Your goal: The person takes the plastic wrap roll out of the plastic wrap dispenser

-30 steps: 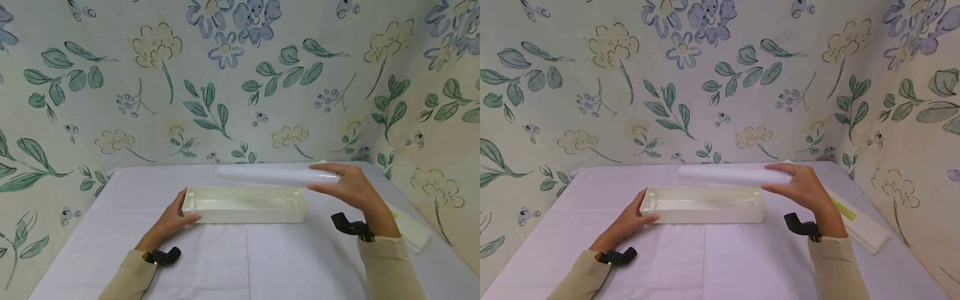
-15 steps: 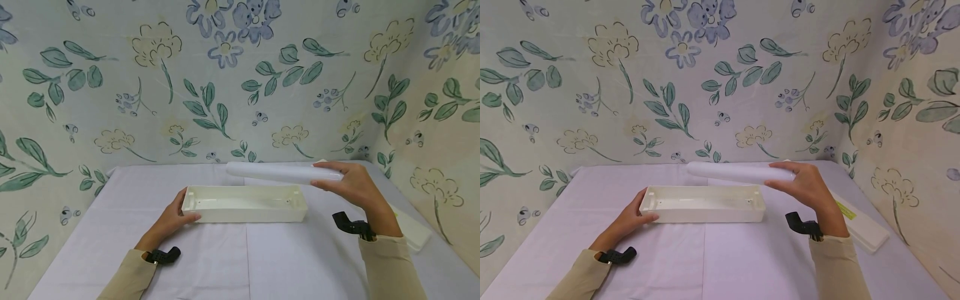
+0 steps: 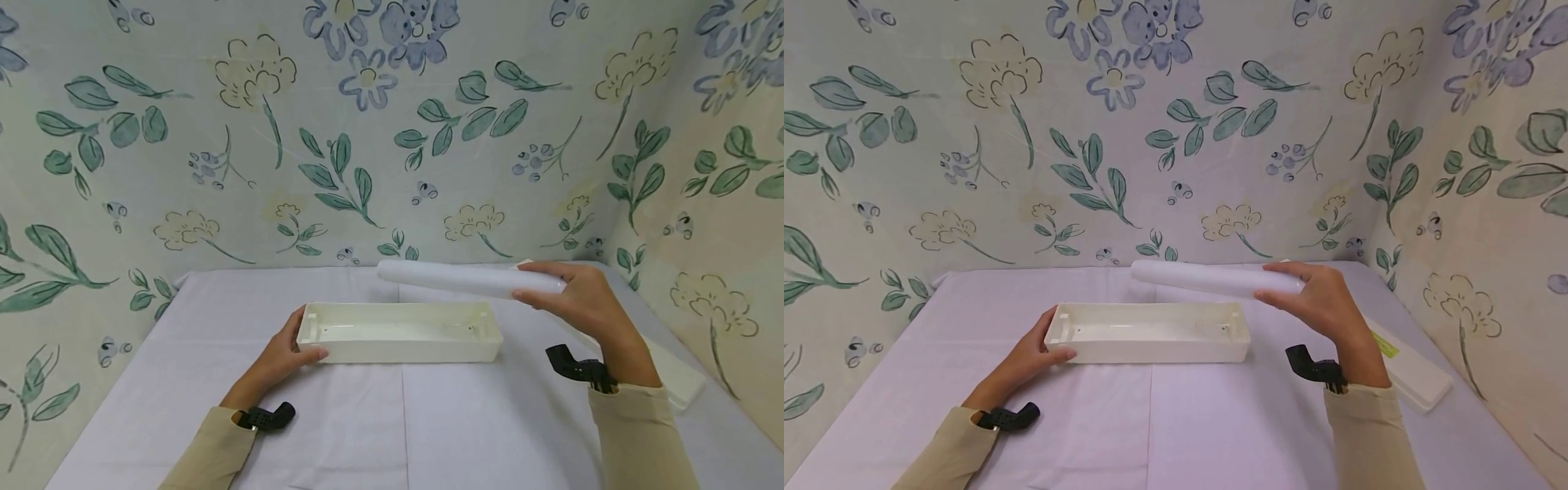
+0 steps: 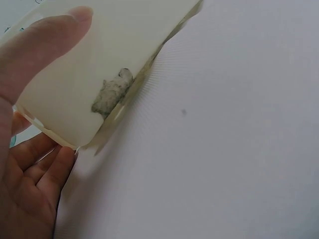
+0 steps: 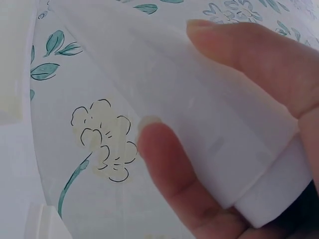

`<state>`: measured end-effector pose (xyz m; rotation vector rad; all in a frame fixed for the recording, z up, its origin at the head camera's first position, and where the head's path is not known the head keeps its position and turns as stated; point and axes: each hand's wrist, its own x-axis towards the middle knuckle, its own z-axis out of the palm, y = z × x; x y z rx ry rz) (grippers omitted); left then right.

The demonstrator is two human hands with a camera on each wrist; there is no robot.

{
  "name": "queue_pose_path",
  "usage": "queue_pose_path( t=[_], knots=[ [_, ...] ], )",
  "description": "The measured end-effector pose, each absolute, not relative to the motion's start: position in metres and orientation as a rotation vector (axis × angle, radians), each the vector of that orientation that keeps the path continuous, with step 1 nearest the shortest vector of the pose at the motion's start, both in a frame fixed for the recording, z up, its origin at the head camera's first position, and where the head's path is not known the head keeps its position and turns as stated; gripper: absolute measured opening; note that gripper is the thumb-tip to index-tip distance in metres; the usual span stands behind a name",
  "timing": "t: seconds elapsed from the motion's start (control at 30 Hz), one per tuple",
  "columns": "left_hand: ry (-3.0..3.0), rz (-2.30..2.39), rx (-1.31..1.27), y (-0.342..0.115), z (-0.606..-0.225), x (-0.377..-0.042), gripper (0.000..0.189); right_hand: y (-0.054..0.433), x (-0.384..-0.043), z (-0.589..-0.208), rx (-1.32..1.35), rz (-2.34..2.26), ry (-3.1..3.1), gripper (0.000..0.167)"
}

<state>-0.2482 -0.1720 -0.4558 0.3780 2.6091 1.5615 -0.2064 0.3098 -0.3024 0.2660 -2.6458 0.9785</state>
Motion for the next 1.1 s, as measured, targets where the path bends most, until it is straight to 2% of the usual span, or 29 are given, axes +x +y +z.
queue_pose_path(
  t=[1.1],
  knots=[
    [2.594,1.584,0.4,-0.172,-0.457,-0.248,0.104,0.324,-0.209,-0.3,-0.045,0.939,-2.694,0.072]
  ],
)
